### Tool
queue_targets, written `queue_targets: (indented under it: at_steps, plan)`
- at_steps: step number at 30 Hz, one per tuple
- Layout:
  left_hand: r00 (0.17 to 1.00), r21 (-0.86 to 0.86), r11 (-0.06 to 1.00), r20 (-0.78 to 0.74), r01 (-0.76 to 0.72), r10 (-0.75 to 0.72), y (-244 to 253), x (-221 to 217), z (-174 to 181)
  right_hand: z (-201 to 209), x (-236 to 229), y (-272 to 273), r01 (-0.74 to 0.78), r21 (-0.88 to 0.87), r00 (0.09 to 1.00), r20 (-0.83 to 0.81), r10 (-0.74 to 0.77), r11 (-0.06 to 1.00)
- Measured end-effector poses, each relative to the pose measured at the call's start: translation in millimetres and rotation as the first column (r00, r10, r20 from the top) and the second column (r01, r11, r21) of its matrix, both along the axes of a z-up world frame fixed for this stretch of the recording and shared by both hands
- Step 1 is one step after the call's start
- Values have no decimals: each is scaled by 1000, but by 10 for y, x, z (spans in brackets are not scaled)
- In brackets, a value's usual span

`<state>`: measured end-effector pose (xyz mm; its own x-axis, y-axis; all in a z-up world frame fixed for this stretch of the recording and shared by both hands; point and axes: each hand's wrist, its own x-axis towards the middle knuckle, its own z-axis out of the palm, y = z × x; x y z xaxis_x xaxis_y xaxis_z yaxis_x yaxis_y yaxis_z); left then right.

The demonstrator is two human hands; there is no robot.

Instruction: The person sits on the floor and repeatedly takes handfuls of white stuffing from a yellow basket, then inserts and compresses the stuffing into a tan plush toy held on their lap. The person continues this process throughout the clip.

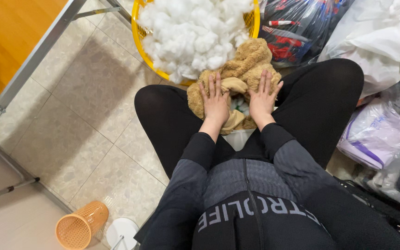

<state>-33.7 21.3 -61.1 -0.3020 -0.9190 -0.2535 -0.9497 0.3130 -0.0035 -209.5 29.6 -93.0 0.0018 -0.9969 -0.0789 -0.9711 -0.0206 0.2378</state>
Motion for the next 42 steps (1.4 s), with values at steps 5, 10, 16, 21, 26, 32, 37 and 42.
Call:
queue_targets:
  at_steps: [5, 10, 16, 21, 26, 32, 37, 42]
  plan:
    - [946, -58, 998, -324, -34, 13, -32, 64, 59, 89, 21, 6, -157, 184, 987, -15, 162, 970]
    - [864, -168, 975, -501, -148, 45, -82, 55, 101, 57, 199, 180, -380, 245, 864, -252, 437, 892]
    - [870, -130, 979, -487, -157, 75, -87, 45, 82, -103, 270, 179, -231, 446, 848, -343, 403, 865]
    - [896, -96, 987, -437, -132, 77, -43, 54, 53, -205, 331, 126, -162, 421, 825, -439, 356, 893]
    - [884, -54, 992, -460, -116, 79, -48, 64, 12, -236, 241, 46, -230, 483, 853, -319, 414, 845]
    - [897, -23, 994, -434, -109, 89, -84, 74, -8, -145, 163, 0, -294, 357, 917, -155, 367, 886]
    - [876, -72, 993, -480, -93, 47, -96, 73, 23, 85, 28, -33, -255, 298, 967, 102, 235, 920]
    - [791, -58, 998, -609, 14, -47, -94, 38, 195, 413, -243, -3, -195, 39, 875, 458, 156, 980]
